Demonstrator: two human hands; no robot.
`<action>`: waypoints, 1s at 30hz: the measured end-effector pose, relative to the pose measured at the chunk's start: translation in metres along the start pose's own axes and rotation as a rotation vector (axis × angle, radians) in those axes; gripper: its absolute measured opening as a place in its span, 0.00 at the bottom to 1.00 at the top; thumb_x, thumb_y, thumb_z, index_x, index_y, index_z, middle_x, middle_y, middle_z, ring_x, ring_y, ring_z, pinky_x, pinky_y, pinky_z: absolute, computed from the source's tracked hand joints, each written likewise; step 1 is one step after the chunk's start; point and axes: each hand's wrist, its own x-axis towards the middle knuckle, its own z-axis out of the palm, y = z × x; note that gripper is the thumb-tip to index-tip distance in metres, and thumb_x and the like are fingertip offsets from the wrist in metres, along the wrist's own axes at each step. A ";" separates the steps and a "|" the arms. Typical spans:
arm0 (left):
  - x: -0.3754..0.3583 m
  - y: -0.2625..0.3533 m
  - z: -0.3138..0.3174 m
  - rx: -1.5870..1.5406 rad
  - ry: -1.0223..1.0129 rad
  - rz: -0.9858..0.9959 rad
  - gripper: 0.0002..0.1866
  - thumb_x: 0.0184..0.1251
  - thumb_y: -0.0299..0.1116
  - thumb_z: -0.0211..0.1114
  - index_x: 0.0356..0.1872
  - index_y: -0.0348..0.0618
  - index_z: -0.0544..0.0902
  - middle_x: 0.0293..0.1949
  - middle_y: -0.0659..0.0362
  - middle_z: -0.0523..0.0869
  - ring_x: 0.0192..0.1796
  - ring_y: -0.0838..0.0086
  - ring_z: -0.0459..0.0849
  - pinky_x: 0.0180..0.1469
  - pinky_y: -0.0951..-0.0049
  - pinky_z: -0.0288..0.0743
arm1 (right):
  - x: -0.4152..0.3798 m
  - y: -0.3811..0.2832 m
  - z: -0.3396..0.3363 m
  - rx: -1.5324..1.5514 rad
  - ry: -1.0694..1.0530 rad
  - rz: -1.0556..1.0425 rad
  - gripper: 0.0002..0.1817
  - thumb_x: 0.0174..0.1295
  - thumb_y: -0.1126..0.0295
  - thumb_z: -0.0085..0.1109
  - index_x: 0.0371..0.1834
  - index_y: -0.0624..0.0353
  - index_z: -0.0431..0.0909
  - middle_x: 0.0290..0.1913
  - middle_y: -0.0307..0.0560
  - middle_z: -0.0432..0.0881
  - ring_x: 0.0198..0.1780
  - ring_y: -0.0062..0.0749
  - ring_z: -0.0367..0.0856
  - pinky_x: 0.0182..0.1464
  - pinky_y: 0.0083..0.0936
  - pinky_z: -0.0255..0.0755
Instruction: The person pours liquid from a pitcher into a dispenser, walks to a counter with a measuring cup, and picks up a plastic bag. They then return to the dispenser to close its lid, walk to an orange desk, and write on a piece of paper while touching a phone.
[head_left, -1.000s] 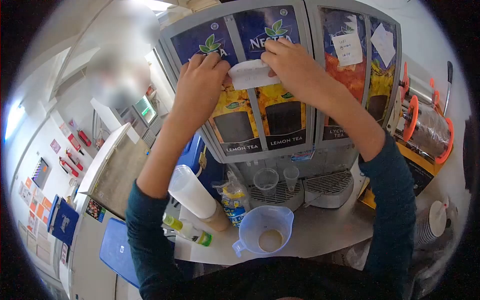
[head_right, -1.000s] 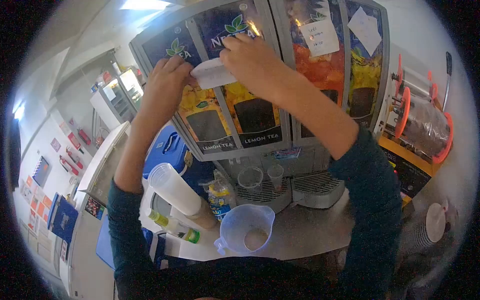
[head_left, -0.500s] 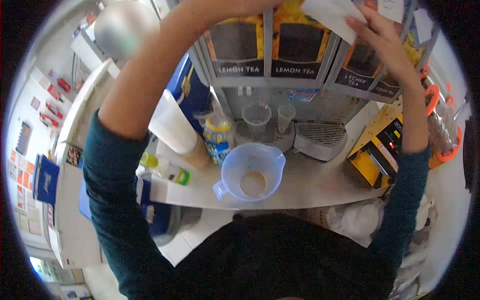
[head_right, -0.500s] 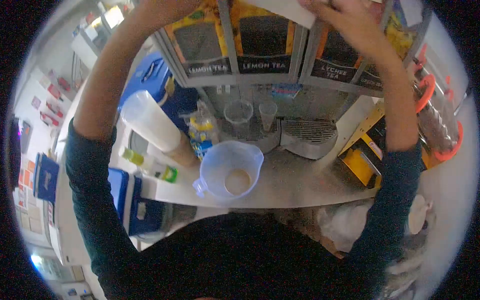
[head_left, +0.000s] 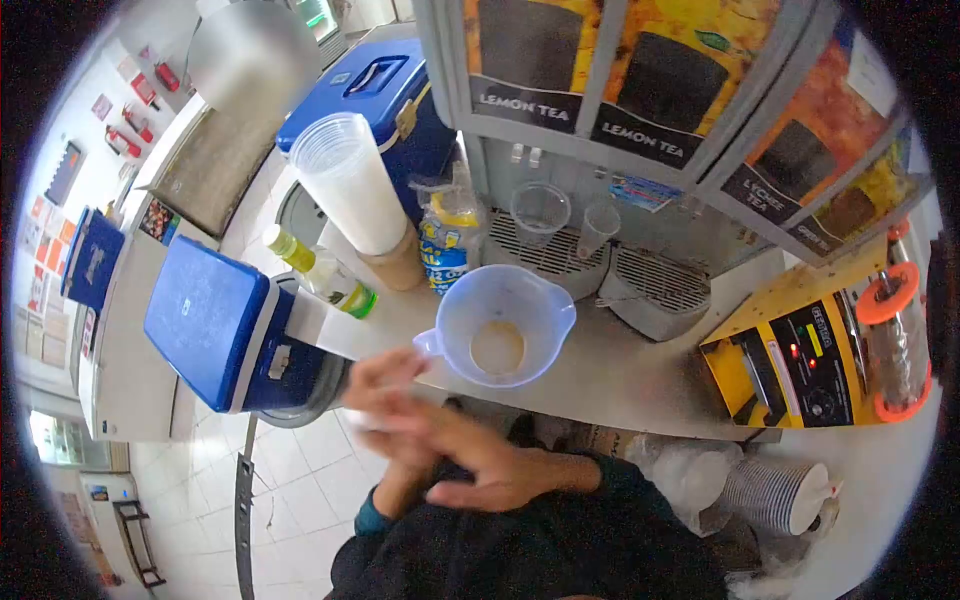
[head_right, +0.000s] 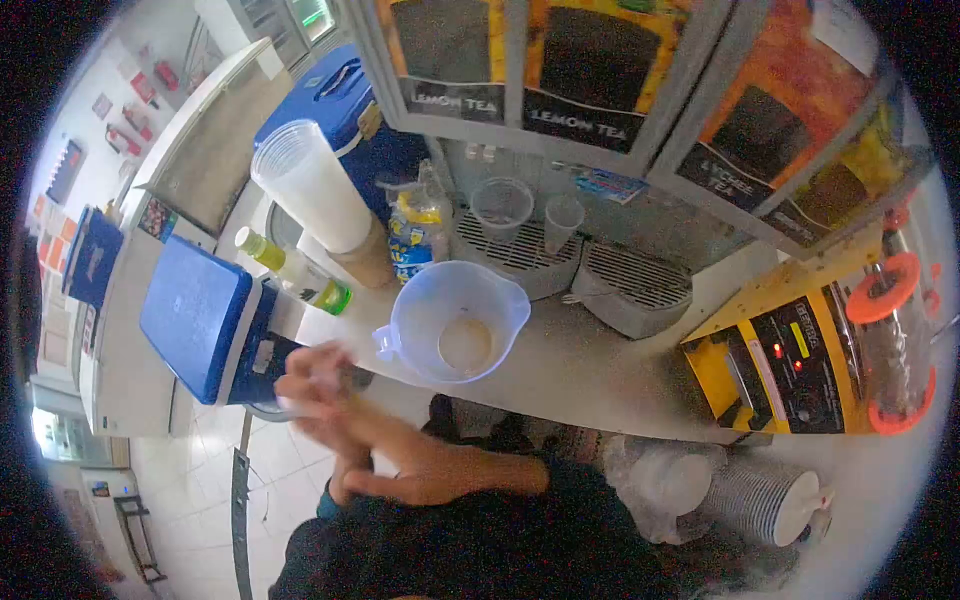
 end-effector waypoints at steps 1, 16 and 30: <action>0.006 -0.003 -0.025 -0.083 0.056 0.048 0.16 0.62 0.46 0.49 0.25 0.45 0.62 0.25 0.52 0.71 0.31 0.63 0.75 0.32 0.69 0.70 | 0.006 0.006 0.010 -0.136 -0.108 -0.083 0.35 0.57 0.63 0.47 0.63 0.67 0.42 0.64 0.58 0.46 0.65 0.43 0.49 0.63 0.36 0.46; 0.012 0.029 -0.295 0.082 0.938 -0.460 0.20 0.65 0.50 0.42 0.19 0.50 0.56 0.13 0.70 0.52 0.13 0.88 0.46 0.11 0.86 0.37 | -0.163 0.141 -0.195 -1.822 0.677 0.615 0.14 0.44 0.81 0.50 0.38 0.61 0.73 0.44 0.51 0.71 0.49 0.42 0.66 0.53 0.35 0.59; 0.056 -0.004 -0.332 -0.041 0.573 -0.369 0.23 0.65 0.55 0.35 0.21 0.47 0.62 0.13 0.67 0.57 0.13 0.85 0.49 0.13 0.84 0.39 | 0.009 -0.005 -0.005 -1.122 0.714 0.229 0.04 0.55 0.73 0.47 0.27 0.63 0.69 0.24 0.45 0.72 0.27 0.36 0.70 0.37 0.27 0.66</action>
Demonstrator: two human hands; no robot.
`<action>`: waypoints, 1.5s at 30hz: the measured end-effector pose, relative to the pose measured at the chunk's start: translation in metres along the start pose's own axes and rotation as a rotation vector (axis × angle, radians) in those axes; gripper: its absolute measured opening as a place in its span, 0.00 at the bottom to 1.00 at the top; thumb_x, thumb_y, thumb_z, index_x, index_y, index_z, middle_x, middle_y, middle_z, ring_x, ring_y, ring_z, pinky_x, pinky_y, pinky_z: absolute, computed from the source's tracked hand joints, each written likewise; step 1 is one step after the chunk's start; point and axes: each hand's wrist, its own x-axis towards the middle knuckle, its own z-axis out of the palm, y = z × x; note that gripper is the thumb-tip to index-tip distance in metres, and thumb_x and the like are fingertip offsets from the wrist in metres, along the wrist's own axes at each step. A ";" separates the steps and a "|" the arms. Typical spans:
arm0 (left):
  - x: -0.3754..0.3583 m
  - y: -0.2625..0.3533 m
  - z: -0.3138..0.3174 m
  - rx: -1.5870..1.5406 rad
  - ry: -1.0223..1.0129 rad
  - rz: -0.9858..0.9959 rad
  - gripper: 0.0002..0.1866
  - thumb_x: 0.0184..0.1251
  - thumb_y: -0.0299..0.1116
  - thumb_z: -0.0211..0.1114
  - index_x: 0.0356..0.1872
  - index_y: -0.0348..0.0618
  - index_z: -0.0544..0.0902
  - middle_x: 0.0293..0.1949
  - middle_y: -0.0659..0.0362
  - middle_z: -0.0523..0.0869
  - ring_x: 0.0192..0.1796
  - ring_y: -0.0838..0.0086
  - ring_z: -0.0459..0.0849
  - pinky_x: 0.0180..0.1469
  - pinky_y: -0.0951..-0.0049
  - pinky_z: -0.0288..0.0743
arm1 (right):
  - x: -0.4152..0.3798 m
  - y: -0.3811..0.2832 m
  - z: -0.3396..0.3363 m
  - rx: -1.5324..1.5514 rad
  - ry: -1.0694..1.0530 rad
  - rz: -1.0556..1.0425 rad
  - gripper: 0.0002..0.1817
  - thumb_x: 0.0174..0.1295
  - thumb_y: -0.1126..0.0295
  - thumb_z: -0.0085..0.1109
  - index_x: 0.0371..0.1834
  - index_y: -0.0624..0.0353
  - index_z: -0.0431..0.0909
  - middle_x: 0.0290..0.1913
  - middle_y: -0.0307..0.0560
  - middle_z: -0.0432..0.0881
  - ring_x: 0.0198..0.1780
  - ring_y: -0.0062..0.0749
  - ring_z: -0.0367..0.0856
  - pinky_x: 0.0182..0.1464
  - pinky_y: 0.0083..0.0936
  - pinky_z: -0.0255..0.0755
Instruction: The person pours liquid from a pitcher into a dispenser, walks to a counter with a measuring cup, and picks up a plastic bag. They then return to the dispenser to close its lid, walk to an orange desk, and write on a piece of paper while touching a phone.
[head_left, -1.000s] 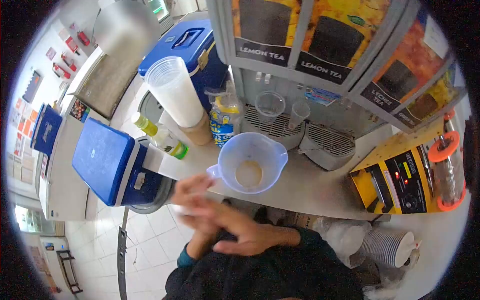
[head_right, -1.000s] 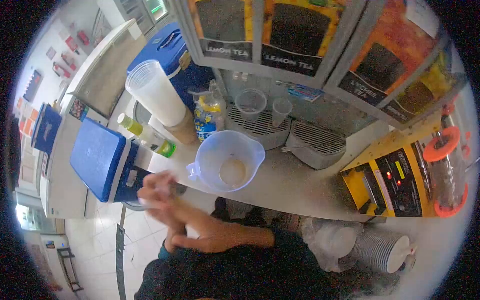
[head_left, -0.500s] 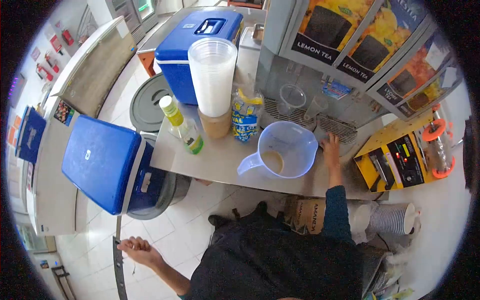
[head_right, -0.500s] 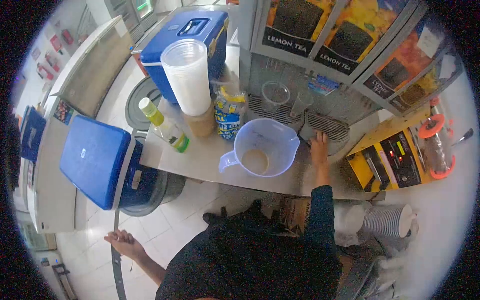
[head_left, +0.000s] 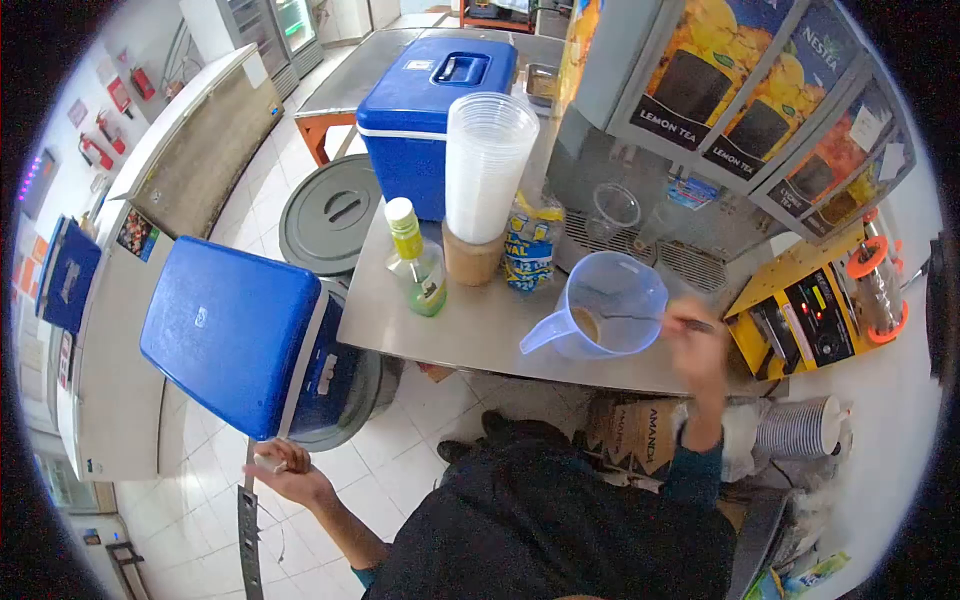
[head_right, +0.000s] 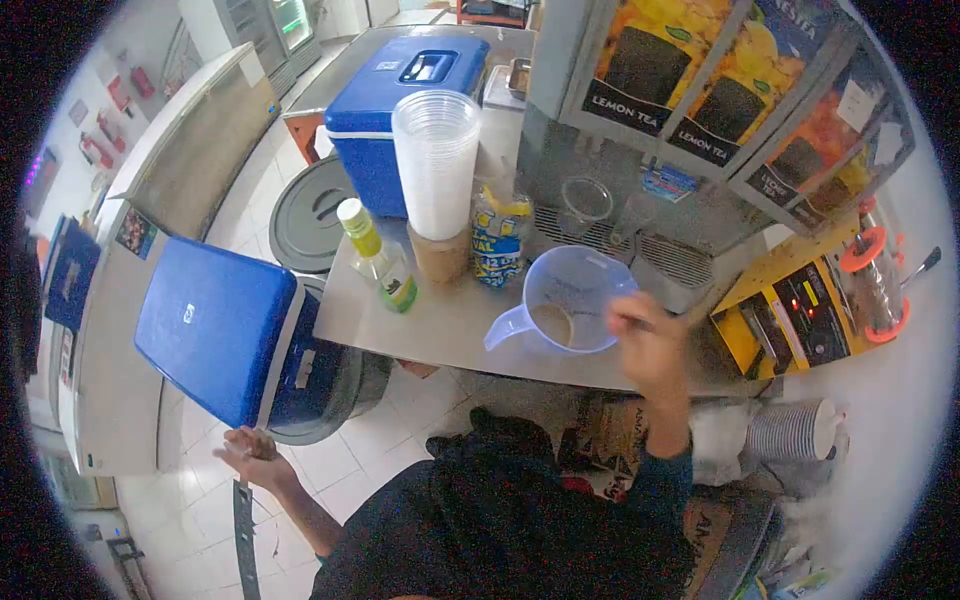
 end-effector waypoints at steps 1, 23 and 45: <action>-0.003 0.001 0.002 0.030 0.050 -0.018 0.22 0.65 0.53 0.37 0.21 0.47 0.63 0.13 0.67 0.57 0.13 0.85 0.50 0.13 0.84 0.39 | 0.009 0.008 0.020 -0.046 -0.130 -0.030 0.04 0.54 0.75 0.47 0.30 0.63 0.70 0.28 0.47 0.73 0.31 0.39 0.71 0.40 0.29 0.66; -0.076 -0.229 0.240 1.089 -1.175 0.379 0.13 0.42 0.31 0.62 0.33 0.42 0.74 0.28 0.53 0.79 0.31 0.58 0.80 0.33 0.63 0.74 | -0.058 0.007 0.063 -0.100 0.062 -0.515 0.16 0.42 0.72 0.64 0.37 0.55 0.74 0.36 0.40 0.76 0.40 0.33 0.74 0.40 0.27 0.68; -0.038 0.136 -0.257 -0.058 0.335 0.319 0.20 0.52 0.32 0.59 0.47 0.40 0.67 0.31 0.60 0.71 0.27 0.83 0.68 0.26 0.86 0.60 | -0.105 -0.367 0.438 1.372 -1.118 -0.541 0.19 0.41 0.61 0.63 0.33 0.59 0.69 0.33 0.50 0.73 0.36 0.36 0.73 0.37 0.27 0.68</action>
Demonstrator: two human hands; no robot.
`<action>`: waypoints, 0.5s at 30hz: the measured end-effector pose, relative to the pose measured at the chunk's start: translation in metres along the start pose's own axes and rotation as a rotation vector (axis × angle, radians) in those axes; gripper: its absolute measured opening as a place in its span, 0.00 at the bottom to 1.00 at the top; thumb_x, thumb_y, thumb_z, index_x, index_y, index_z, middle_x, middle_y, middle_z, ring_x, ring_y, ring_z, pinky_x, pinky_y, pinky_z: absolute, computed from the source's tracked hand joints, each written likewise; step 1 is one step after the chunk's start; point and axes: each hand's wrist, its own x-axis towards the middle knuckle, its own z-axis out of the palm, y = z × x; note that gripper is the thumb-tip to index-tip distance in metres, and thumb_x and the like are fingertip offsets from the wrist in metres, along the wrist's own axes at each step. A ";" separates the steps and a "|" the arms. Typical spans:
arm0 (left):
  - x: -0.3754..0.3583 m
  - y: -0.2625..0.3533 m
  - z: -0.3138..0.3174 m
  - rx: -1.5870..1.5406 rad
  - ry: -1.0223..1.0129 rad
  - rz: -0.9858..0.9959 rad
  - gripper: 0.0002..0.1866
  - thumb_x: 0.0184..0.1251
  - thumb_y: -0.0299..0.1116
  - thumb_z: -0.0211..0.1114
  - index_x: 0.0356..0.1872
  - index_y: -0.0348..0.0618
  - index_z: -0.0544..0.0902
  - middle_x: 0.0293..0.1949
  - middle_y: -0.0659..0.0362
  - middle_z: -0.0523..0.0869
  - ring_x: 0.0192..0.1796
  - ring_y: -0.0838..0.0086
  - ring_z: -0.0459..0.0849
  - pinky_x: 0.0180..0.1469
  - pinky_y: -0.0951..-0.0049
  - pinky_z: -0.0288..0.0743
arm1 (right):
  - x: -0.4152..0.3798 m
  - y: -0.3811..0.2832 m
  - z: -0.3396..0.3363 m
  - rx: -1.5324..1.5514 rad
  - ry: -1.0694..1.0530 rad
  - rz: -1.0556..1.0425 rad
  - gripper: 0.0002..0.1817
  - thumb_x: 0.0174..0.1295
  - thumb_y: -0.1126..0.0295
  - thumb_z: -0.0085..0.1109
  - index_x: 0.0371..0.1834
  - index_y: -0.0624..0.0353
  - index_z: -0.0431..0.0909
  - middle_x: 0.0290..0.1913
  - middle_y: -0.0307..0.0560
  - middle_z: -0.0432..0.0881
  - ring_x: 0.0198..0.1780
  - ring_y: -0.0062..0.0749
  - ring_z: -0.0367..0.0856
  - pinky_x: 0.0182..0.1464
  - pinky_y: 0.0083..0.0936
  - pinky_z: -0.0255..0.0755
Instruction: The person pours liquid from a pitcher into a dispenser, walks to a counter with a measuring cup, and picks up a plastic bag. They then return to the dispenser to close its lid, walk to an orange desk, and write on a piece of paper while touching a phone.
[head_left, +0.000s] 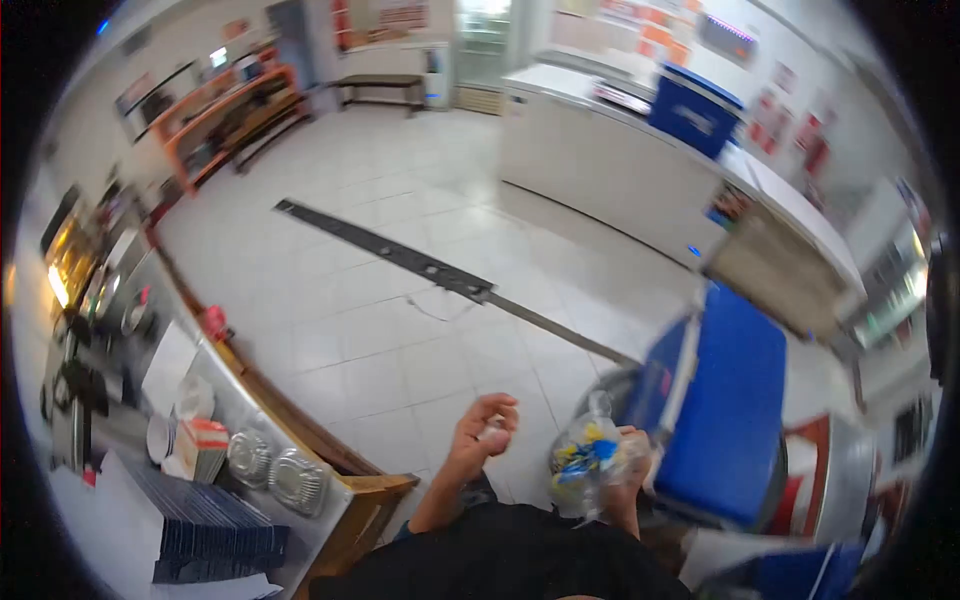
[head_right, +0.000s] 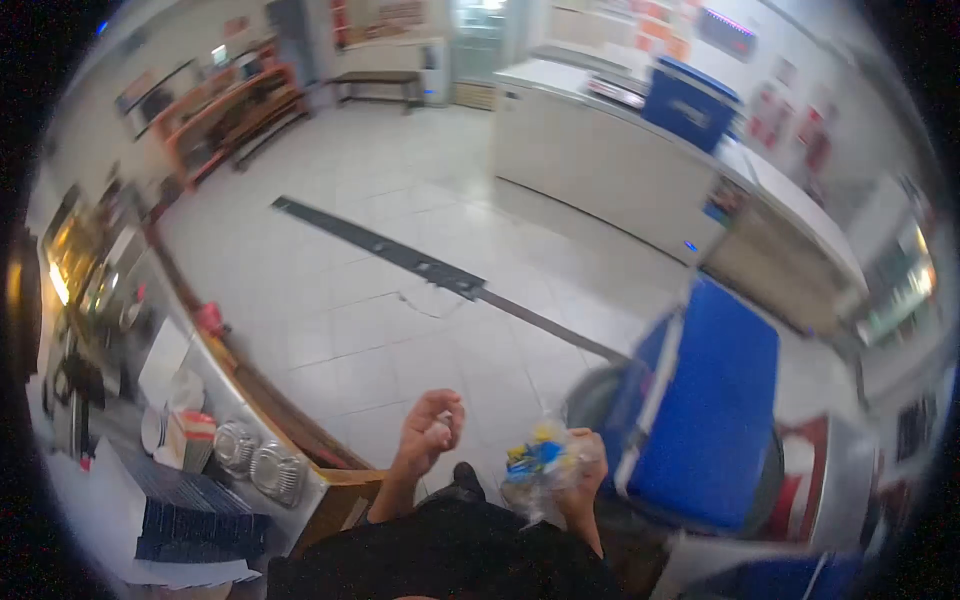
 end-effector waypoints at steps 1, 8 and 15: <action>0.005 0.015 -0.036 -0.015 0.060 0.039 0.18 0.54 0.31 0.58 0.46 0.41 0.67 0.35 0.59 0.70 0.28 0.82 0.69 0.28 0.85 0.62 | 0.014 0.026 0.023 0.111 -0.013 0.085 0.19 0.42 0.61 0.62 0.32 0.59 0.69 0.33 0.50 0.73 0.35 0.35 0.73 0.36 0.26 0.68; 0.064 0.068 -0.173 -0.042 0.491 0.249 0.08 0.59 0.24 0.50 0.40 0.45 0.67 0.48 0.56 0.68 0.45 0.71 0.74 0.48 0.69 0.69 | 0.129 0.160 0.154 0.550 -0.056 0.517 0.15 0.48 0.57 0.53 0.32 0.56 0.69 0.30 0.45 0.72 0.30 0.30 0.72 0.30 0.21 0.67; 0.185 0.124 -0.328 -0.098 0.727 0.177 0.07 0.62 0.27 0.50 0.40 0.44 0.66 0.35 0.57 0.76 0.31 0.81 0.74 0.33 0.84 0.68 | 0.284 0.296 0.297 0.735 -0.067 0.629 0.15 0.55 0.53 0.45 0.31 0.53 0.69 0.27 0.40 0.72 0.26 0.24 0.72 0.24 0.15 0.67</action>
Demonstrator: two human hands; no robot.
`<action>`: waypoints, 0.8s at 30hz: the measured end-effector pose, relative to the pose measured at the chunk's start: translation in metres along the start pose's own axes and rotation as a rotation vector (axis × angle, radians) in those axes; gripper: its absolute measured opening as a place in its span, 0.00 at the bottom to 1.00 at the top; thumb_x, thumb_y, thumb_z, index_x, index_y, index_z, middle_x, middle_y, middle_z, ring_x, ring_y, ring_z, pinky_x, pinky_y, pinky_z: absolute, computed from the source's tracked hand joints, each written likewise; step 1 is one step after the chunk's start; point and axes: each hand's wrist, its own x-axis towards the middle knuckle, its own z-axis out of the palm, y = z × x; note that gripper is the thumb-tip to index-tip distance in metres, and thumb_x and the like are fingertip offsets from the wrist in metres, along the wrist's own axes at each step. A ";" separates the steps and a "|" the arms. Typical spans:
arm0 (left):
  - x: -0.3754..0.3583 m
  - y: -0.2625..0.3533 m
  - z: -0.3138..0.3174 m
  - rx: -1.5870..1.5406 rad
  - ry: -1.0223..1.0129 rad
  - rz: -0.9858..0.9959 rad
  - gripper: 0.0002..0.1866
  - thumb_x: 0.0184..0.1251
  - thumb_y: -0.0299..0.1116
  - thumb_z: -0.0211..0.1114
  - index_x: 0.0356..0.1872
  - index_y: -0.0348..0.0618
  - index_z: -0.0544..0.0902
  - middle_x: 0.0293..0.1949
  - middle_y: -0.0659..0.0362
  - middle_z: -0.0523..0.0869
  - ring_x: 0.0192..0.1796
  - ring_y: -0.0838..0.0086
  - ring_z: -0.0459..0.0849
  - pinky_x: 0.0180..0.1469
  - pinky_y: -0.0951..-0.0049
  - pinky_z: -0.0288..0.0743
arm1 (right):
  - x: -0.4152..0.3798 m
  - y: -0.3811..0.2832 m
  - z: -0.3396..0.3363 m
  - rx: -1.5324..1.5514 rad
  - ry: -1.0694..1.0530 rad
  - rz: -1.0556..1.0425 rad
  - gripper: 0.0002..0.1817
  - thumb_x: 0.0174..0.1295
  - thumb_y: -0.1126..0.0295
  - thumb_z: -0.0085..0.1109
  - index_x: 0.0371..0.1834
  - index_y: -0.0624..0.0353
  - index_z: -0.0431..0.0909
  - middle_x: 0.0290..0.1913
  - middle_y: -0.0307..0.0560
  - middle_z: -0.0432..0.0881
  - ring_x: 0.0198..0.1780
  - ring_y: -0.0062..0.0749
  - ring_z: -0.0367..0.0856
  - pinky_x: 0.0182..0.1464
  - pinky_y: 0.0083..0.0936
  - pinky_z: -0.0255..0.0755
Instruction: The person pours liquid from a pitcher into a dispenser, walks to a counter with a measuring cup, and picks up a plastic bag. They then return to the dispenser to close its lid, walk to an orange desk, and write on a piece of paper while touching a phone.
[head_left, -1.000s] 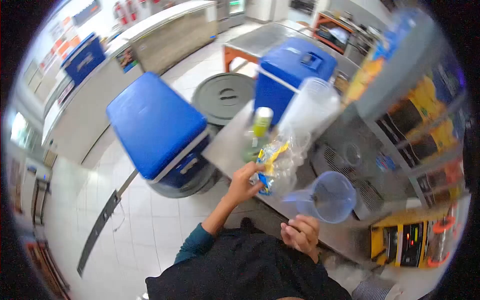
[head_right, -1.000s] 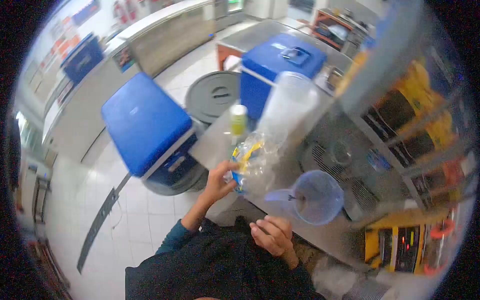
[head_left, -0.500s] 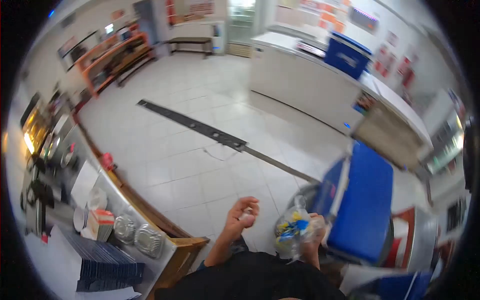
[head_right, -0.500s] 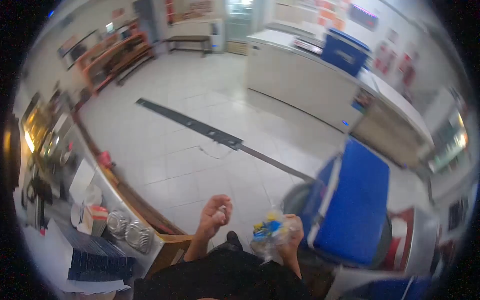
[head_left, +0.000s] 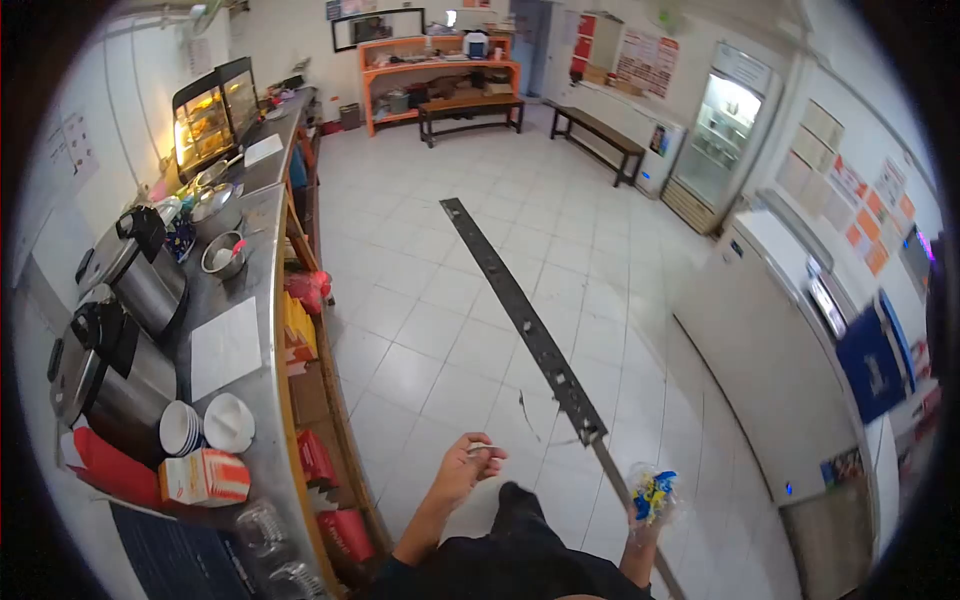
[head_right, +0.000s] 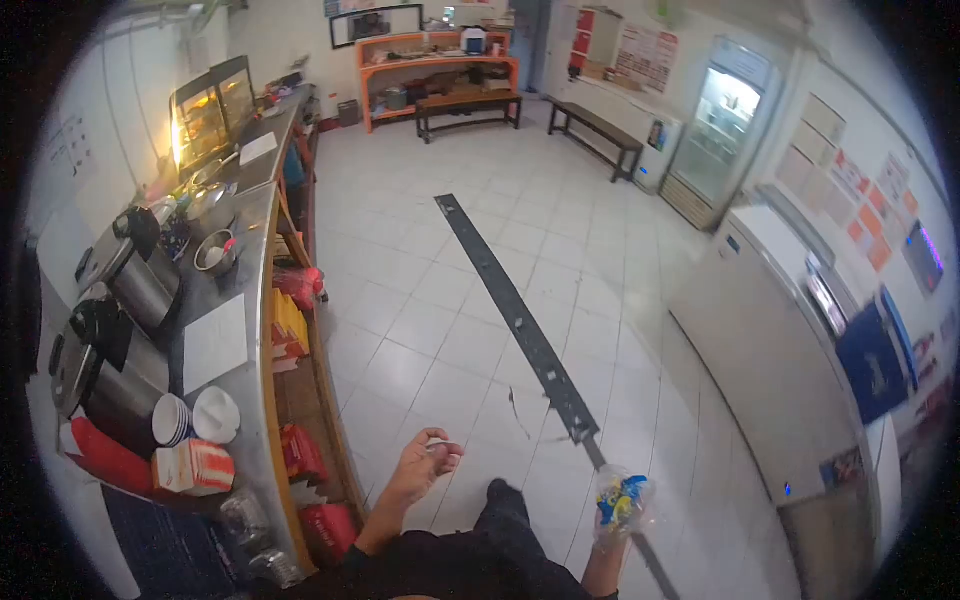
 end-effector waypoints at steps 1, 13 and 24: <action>0.027 0.010 -0.005 0.003 0.029 0.023 0.06 0.62 0.29 0.50 0.40 0.43 0.66 0.32 0.57 0.76 0.28 0.82 0.72 0.29 0.85 0.67 | 0.037 0.015 0.020 0.021 -0.032 0.036 0.15 0.56 0.53 0.44 0.30 0.53 0.69 0.27 0.40 0.72 0.25 0.24 0.72 0.23 0.14 0.66; 0.281 0.178 -0.145 -0.475 0.967 0.719 0.19 0.64 0.50 0.44 0.16 0.54 0.58 0.09 0.70 0.50 0.10 0.85 0.46 0.11 0.83 0.39 | 0.308 0.332 0.489 -0.038 -0.493 0.695 0.13 0.54 0.55 0.47 0.28 0.53 0.68 0.23 0.45 0.72 0.22 0.34 0.74 0.20 0.31 0.71; 0.640 0.391 -0.272 -0.268 0.438 0.599 0.14 0.58 0.25 0.52 0.45 0.47 0.64 0.42 0.58 0.68 0.40 0.75 0.69 0.42 0.81 0.65 | 0.572 0.512 0.609 -0.252 -0.158 0.072 0.07 0.54 0.74 0.45 0.36 0.61 0.66 0.35 0.49 0.74 0.32 0.36 0.76 0.33 0.32 0.75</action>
